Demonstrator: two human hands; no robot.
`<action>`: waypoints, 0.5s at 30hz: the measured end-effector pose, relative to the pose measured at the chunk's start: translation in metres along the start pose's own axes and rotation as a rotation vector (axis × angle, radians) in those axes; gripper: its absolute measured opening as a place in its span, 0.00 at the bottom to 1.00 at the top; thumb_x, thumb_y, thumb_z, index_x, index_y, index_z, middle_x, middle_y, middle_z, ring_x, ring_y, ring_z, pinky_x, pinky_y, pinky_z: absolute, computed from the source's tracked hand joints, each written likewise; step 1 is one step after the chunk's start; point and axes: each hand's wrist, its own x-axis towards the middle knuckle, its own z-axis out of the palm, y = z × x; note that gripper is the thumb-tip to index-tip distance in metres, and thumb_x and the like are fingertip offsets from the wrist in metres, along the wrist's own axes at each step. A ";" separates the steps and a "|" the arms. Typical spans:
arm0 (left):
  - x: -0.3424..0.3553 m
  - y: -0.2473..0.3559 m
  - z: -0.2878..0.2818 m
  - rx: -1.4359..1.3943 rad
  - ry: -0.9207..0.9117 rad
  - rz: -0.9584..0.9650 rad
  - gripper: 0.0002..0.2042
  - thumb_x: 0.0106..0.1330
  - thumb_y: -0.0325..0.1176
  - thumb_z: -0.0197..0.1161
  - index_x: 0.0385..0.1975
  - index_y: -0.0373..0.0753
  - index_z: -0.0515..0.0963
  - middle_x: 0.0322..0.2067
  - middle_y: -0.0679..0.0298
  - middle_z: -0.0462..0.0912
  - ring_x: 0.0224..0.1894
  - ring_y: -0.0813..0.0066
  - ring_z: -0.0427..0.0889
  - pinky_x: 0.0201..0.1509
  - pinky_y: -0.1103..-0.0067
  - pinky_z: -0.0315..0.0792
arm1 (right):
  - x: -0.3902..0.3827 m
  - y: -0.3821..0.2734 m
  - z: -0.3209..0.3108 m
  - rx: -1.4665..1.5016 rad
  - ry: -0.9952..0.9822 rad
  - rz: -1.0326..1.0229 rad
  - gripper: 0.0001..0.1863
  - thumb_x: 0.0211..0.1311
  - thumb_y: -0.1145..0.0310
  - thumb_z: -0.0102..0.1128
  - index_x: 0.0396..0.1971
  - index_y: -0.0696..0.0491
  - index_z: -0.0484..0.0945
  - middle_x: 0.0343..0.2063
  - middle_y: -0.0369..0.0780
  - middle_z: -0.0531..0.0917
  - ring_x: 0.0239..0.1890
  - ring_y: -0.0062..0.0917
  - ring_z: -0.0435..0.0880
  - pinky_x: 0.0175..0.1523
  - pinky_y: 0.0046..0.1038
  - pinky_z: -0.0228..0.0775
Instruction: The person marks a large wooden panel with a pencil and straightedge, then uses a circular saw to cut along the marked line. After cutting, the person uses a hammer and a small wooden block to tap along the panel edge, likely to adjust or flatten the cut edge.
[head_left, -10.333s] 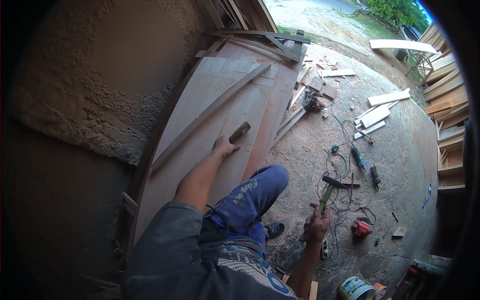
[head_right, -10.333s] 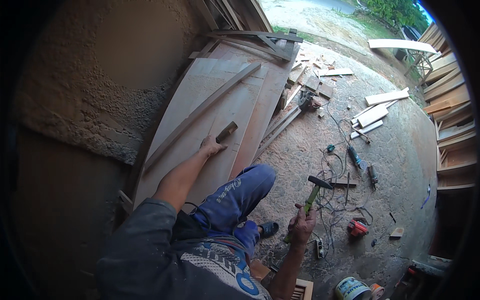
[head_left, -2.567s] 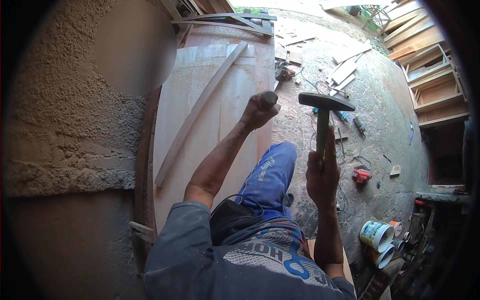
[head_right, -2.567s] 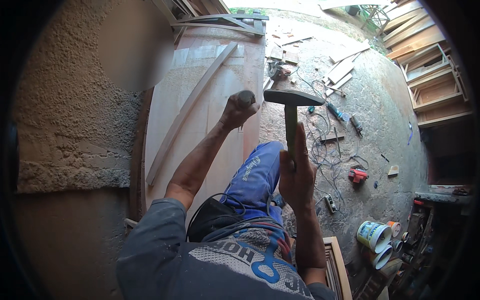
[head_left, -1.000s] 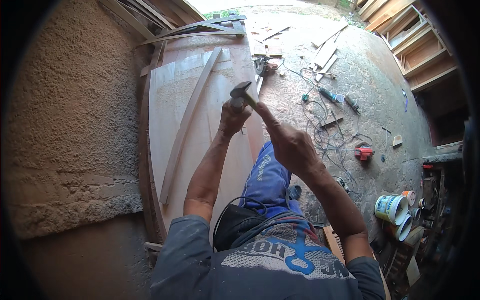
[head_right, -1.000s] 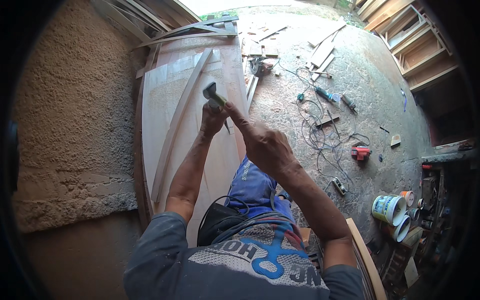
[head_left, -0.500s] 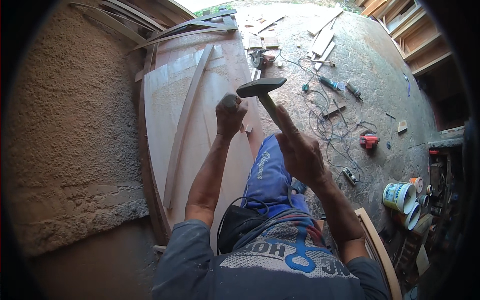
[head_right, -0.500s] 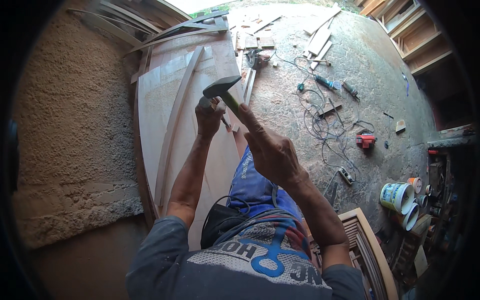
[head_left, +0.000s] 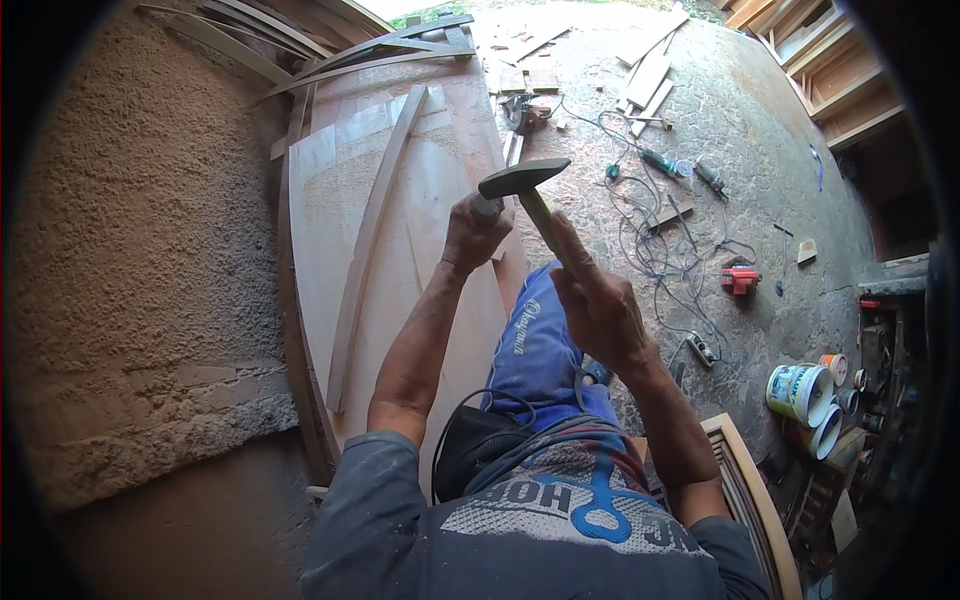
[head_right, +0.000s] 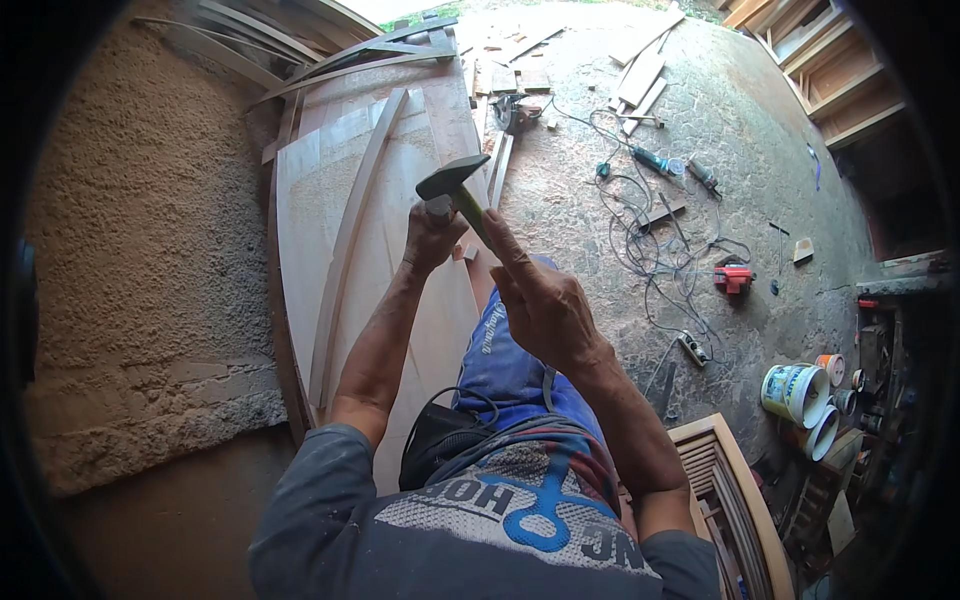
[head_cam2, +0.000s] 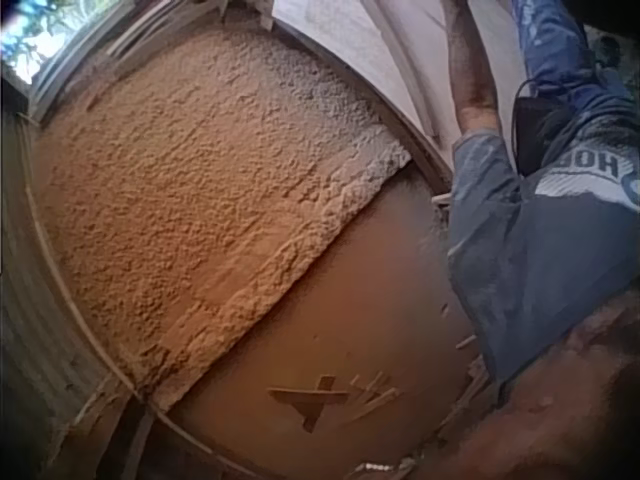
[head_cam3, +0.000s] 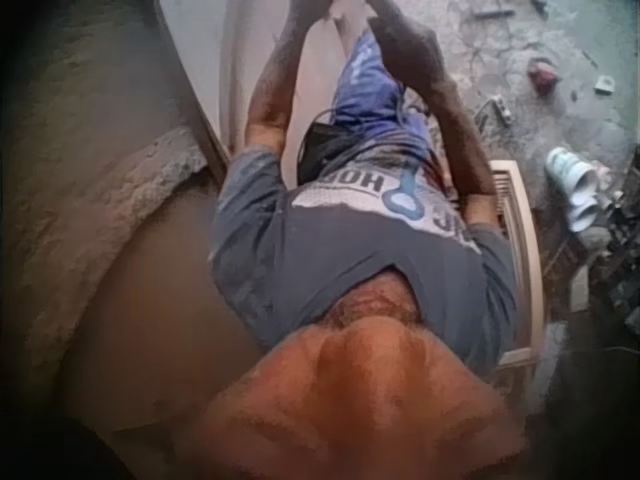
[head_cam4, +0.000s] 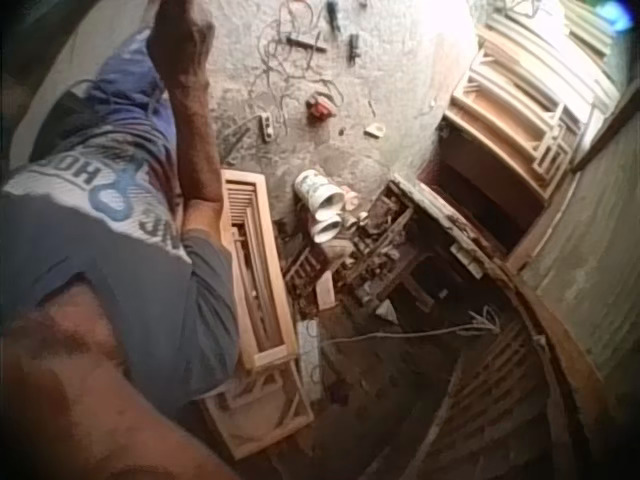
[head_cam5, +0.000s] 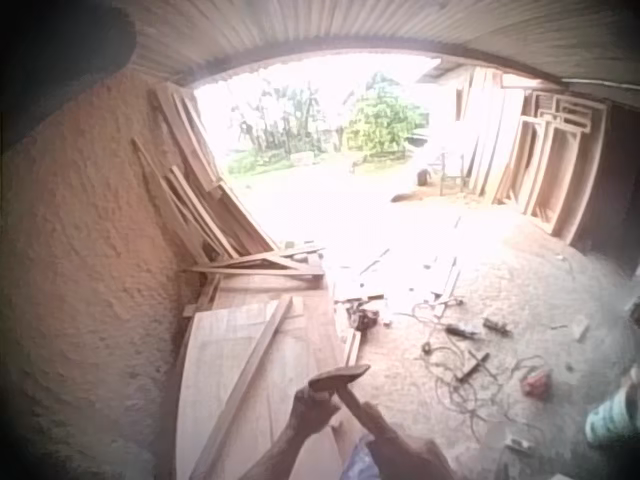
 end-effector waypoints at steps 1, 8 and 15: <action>-0.006 -0.005 0.001 0.005 -0.011 -0.016 0.06 0.54 0.28 0.65 0.28 0.35 0.77 0.23 0.62 0.79 0.25 0.73 0.78 0.34 0.73 0.75 | 0.002 -0.003 -0.001 -0.014 -0.020 -0.014 0.37 0.69 0.72 0.57 0.75 0.42 0.54 0.17 0.44 0.74 0.17 0.35 0.76 0.25 0.41 0.67; -0.007 -0.032 0.011 0.010 0.260 -0.034 0.07 0.55 0.28 0.66 0.26 0.35 0.74 0.21 0.62 0.78 0.25 0.74 0.79 0.31 0.73 0.74 | 0.004 0.010 0.002 -0.039 0.023 -0.057 0.35 0.69 0.74 0.57 0.74 0.47 0.57 0.29 0.51 0.83 0.23 0.38 0.83 0.30 0.37 0.74; 0.024 0.006 0.001 0.042 0.157 0.060 0.06 0.60 0.28 0.66 0.26 0.36 0.76 0.20 0.70 0.77 0.22 0.84 0.74 0.27 0.80 0.71 | 0.001 0.008 -0.014 -0.007 0.057 0.069 0.34 0.70 0.76 0.55 0.74 0.49 0.57 0.51 0.56 0.81 0.31 0.36 0.88 0.35 0.34 0.76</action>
